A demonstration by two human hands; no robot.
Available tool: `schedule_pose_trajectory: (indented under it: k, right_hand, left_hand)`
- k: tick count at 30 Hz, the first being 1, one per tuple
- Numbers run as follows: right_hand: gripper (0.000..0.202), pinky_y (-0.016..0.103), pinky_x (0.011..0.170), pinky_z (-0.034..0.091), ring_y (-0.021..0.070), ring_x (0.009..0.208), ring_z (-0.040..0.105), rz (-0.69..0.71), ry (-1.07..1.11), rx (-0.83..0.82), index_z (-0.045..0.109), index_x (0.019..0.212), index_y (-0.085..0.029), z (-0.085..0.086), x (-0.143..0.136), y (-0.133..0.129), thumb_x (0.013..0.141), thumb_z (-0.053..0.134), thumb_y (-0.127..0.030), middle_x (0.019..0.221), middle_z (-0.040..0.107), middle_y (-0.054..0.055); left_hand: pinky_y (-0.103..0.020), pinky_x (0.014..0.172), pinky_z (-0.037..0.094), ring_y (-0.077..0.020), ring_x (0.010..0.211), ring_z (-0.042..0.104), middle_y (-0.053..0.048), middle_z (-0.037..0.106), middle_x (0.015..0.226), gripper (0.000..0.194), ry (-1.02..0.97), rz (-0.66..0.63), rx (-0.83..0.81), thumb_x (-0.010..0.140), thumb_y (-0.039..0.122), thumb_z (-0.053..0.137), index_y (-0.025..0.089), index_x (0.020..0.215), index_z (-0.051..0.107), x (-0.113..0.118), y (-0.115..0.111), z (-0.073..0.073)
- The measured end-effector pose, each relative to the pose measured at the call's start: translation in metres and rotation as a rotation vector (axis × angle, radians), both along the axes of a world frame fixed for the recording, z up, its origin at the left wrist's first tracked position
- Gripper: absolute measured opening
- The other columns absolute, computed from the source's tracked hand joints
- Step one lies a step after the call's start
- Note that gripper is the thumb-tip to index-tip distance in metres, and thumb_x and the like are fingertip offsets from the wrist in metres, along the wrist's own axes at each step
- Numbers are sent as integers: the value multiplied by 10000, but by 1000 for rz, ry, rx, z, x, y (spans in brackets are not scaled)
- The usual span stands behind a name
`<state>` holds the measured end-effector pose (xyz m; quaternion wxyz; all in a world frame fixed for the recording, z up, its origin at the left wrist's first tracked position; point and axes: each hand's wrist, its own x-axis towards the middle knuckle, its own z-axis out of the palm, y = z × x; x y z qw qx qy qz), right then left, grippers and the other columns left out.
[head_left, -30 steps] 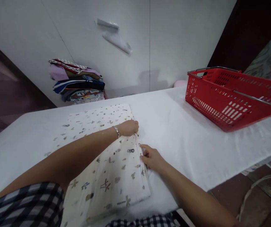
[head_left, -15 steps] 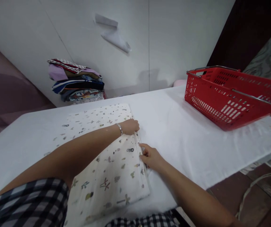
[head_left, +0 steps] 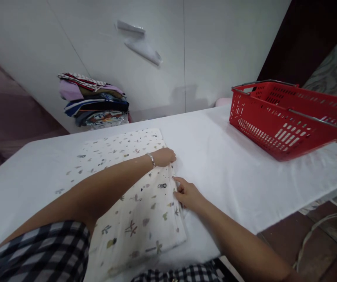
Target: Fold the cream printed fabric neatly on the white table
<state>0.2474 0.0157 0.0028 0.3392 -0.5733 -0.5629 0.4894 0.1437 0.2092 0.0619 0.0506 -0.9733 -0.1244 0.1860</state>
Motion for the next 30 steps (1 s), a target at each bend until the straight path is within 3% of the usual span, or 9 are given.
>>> schedule_pose_trajectory:
  k: [5,10,16,21,25,30]
  right_hand:
    - [549,194,468,391,62,468,453,-10,-10,-14,398,1313,-268,0,0,1,781,513,-200,721,561,-50]
    - [554,195,489,394,72,502,465,-31,-42,4,416,1302,-277,1,-1,0,765,529,-196,693,556,-58]
    - [546,199,439,392,68,442,460,-24,-19,-11,413,1293,-279,5,-1,-1,761,518,-214,691,542,-63]
    - [522,189,428,368,67,442,447,-50,-72,15,442,1263,-253,2,-3,0,749,512,-200,679,527,-64]
    - [495,207,514,382,96,526,487,-58,-232,100,463,1254,-227,0,-8,0,761,495,-185,650,552,-50]
    - [520,233,599,365,146,637,554,82,-566,152,472,1279,-214,16,-3,-4,761,513,-187,690,635,-2]
  left_hand:
    - [-310,777,384,-175,787,548,-62,635,826,179,-29,29,-3,713,58,494,187,761,608,1,2,-2]
    - [-334,815,378,-213,947,524,-91,612,923,167,-125,54,56,731,73,500,172,827,595,0,-5,0]
    - [-336,748,426,-218,902,562,-97,619,949,150,-290,530,50,799,165,458,157,861,594,-19,-32,-13]
    - [-290,746,439,-188,927,554,-82,617,964,231,-437,663,74,872,239,375,168,888,595,-31,-60,-28]
    - [-323,860,412,-201,1004,512,-95,594,1014,217,-573,664,97,870,266,404,157,929,582,-33,-77,-43]
    - [-378,885,390,-221,1028,486,-95,569,1060,218,-717,691,118,882,254,379,176,983,557,-36,-88,-59]
